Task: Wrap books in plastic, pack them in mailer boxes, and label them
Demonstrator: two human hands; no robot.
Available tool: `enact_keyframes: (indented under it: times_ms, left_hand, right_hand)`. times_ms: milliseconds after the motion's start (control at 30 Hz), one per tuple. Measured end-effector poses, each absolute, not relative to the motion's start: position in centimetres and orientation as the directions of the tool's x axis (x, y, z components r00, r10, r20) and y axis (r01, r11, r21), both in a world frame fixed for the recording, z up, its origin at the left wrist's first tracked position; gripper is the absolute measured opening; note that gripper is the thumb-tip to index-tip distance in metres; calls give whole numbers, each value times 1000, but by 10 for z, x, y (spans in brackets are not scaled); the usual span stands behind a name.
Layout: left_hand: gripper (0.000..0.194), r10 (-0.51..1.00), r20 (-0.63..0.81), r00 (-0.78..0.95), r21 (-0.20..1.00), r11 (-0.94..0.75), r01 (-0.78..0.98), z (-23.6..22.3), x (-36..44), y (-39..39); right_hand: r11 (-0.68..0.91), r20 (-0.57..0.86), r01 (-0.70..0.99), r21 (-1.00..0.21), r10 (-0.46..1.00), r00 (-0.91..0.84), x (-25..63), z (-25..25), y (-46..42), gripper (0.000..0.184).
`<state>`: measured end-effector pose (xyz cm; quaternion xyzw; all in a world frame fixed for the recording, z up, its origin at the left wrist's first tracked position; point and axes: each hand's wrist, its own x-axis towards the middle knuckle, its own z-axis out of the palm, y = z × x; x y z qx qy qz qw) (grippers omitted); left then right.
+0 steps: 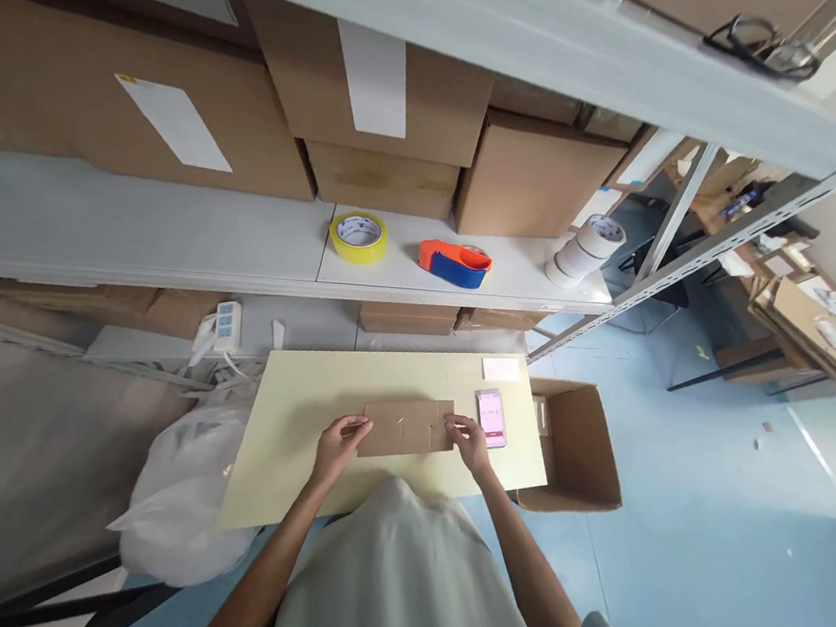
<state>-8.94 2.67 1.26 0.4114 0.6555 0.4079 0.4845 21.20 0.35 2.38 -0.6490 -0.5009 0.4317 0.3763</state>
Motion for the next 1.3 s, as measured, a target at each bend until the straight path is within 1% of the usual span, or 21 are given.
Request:
enact_keyframes:
  times_ms: [100,133,200,267,333,400,467,567,667,733,900,1000,1100,1300]
  left_hand:
    - [55,958,-239,-160,943,269,197,27,-95,32]
    - [54,969,-196,-152,948,227,222,35,-96,37]
    - [50,986,-85,-144,956,122,267,57,-100,53]
    - [47,989,49,-138,960,-9,281,86,-101,75]
    - [45,978,165,-129,954,-125,274,121,-100,101]
    - [43,964,244,-103,947,-214,239,156,-97,124]
    - [42,949,303,-85,937,-280,210,188,-95,139]
    - [40,931,358,-74,921,-339,193,222,-97,142]
    - [39,931,361,-54,921,-347,175,235,-107,130]
    - [38,939,340,-48,930,-329,162,234,-118,118]
    - [35,952,292,-86,953,-282,111,218,-143,93]
    - [30,951,290,-109,956,-282,84,208,-151,80]
    - [26,954,274,-124,961,-269,55,203,-155,65]
    - [28,956,278,-95,960,-271,73,202,-155,40]
  right_hand:
    - [-158,-147,425,-891,987,61,215,56,23,48]
    - [-114,-105,491,-864,993,45,216,74,34,46]
    - [26,54,615,-788,998,26,217,120,65,43]
    - [181,231,723,-666,973,-31,214,172,105,40]
    - [272,373,806,-525,925,-69,209,219,148,41]
    - [306,437,864,-400,892,-114,200,251,191,45]
    - [277,395,916,-292,907,-148,191,267,227,49]
    - [146,237,975,-167,966,-104,178,266,266,54]
    - [13,125,996,-92,992,-1,171,257,286,56]
    - [-14,112,997,-74,993,22,171,254,291,54]
    - [98,142,992,-84,986,-85,175,252,273,56]
    - [164,98,986,-39,982,-160,171,249,236,58]
    - [267,88,963,-38,961,-263,160,247,182,61]
    - [448,80,894,-32,892,-444,130,252,84,48]
